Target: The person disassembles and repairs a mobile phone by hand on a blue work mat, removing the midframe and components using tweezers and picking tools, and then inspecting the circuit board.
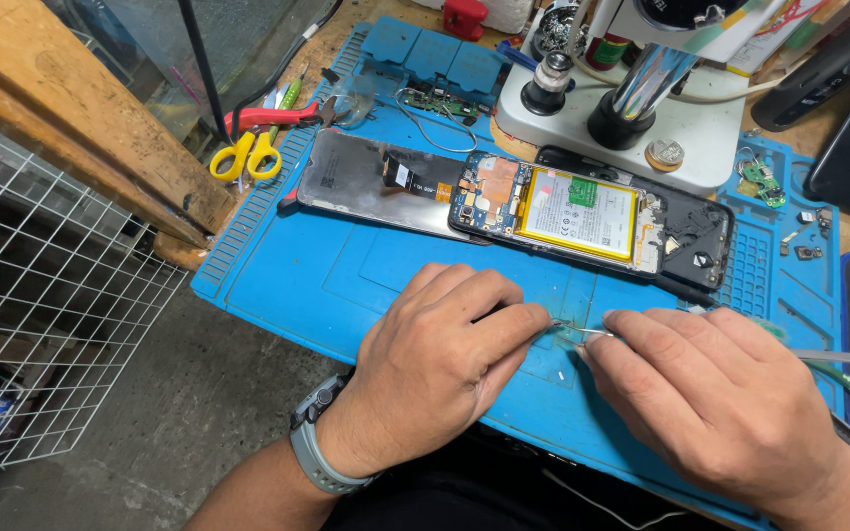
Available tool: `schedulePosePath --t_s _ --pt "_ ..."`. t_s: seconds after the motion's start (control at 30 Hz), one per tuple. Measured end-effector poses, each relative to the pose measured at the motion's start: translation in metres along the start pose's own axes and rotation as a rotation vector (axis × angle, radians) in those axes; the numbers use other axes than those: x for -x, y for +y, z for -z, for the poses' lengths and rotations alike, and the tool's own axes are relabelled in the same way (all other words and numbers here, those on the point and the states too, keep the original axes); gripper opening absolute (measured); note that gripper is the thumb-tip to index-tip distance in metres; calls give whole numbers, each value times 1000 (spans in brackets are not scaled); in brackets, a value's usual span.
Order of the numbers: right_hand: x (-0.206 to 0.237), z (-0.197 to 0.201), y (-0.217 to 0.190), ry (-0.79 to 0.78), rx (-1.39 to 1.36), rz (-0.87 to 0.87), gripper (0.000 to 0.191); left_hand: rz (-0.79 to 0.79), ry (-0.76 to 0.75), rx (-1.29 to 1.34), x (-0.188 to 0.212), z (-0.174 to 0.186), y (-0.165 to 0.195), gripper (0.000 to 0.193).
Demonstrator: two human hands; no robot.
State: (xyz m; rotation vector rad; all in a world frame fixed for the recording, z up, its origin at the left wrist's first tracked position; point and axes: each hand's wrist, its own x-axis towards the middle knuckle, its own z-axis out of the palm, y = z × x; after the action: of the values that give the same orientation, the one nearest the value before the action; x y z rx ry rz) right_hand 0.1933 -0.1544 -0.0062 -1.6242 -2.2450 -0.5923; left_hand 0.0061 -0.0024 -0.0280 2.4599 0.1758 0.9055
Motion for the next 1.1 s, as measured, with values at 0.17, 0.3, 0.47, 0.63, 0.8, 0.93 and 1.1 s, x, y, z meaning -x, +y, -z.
schedulePosePath --t_s 0.17,0.3,0.47,0.63,0.8,0.93,1.1 --pt "-1 -1 0 -3 -5 -1 25 2 -11 9 0 0 0 16" --pt "-2 -2 0 -18 -27 -5 26 -5 -17 13 1 1 -1 15" --pt "-3 -4 0 -17 -68 -13 26 -6 -20 14 1 1 -2 13" --pt "-5 -8 0 26 -209 -96 23 -2 -15 6 0 0 -2 11" --pt "-6 -10 -2 45 -304 -186 23 -7 -9 12 0 1 -2 12" --pt "-5 -10 0 48 -413 -264 22 -2 3 39 -1 1 0 12" --pt "0 -10 2 58 -472 -322 20 60 -4 139 -4 1 -1 15"
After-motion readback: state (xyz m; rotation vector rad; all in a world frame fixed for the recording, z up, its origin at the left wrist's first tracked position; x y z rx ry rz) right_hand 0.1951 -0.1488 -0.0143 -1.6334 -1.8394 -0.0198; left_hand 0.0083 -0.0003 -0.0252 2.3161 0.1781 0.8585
